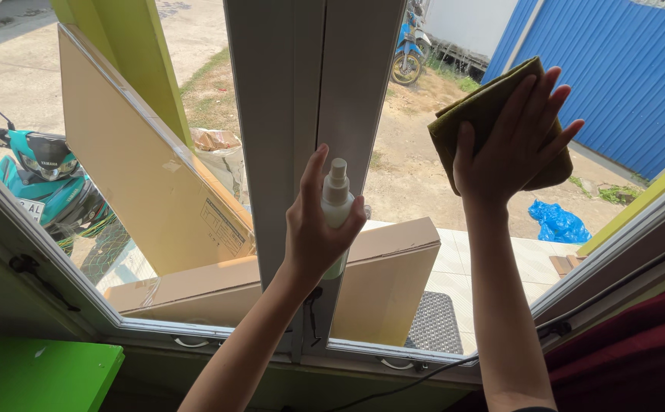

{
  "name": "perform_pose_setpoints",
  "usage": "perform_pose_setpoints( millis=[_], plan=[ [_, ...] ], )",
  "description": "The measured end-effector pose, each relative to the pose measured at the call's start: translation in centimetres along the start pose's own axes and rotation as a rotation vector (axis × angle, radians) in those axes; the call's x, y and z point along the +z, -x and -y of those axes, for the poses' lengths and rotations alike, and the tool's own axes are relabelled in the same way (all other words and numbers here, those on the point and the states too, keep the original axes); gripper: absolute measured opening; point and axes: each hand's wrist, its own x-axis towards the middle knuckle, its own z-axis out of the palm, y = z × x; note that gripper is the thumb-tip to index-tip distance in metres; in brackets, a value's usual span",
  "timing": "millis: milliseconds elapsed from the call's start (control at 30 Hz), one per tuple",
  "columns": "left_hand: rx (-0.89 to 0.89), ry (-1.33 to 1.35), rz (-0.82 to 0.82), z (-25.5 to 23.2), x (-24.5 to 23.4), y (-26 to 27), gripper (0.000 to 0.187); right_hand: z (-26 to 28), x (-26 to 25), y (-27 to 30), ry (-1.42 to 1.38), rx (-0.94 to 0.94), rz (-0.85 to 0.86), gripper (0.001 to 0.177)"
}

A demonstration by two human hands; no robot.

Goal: The person cleans a window by wiping the frame and glass with a cloth and spraying liquid onto the glass with a spray bottle.

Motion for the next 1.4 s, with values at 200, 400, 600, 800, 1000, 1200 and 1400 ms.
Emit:
perform_pose_setpoints(
  millis=[200, 400, 600, 800, 1000, 1200, 1400],
  plan=[
    [0.005, -0.020, 0.012, 0.7, -1.6, 0.5, 0.081, 3.0, -0.5, -4.9, 0.135, 0.287, 0.031, 0.085],
    [-0.034, 0.011, 0.018, 1.0, -0.7, 0.5, 0.081, 6.4, -1.6, -5.6, 0.018, 0.002, -0.019, 0.085],
    [-0.047, 0.015, -0.009, 1.4, 0.8, 0.5, 0.082, 4.2, 0.4, 0.3, -0.117, -0.387, -0.108, 0.082],
    [-0.085, -0.016, 0.001, 2.5, 0.2, 1.0, 0.081, -2.2, 1.0, 3.7, 0.024, -0.082, 0.059, 0.084],
    [-0.024, -0.003, 0.038, 3.3, -0.5, 1.1, 0.080, -5.6, 2.8, 0.6, -0.029, 0.266, -0.092, 0.082],
    [-0.009, 0.057, 0.121, 4.3, -1.7, 1.2, 0.081, -6.8, 5.5, -4.9, 0.040, 0.327, -0.234, 0.079],
    [0.009, 0.103, 0.139, 5.0, -2.0, 1.3, 0.081, -3.7, 2.7, -11.6, 0.298, 0.495, 0.054, 0.079]
  ],
)
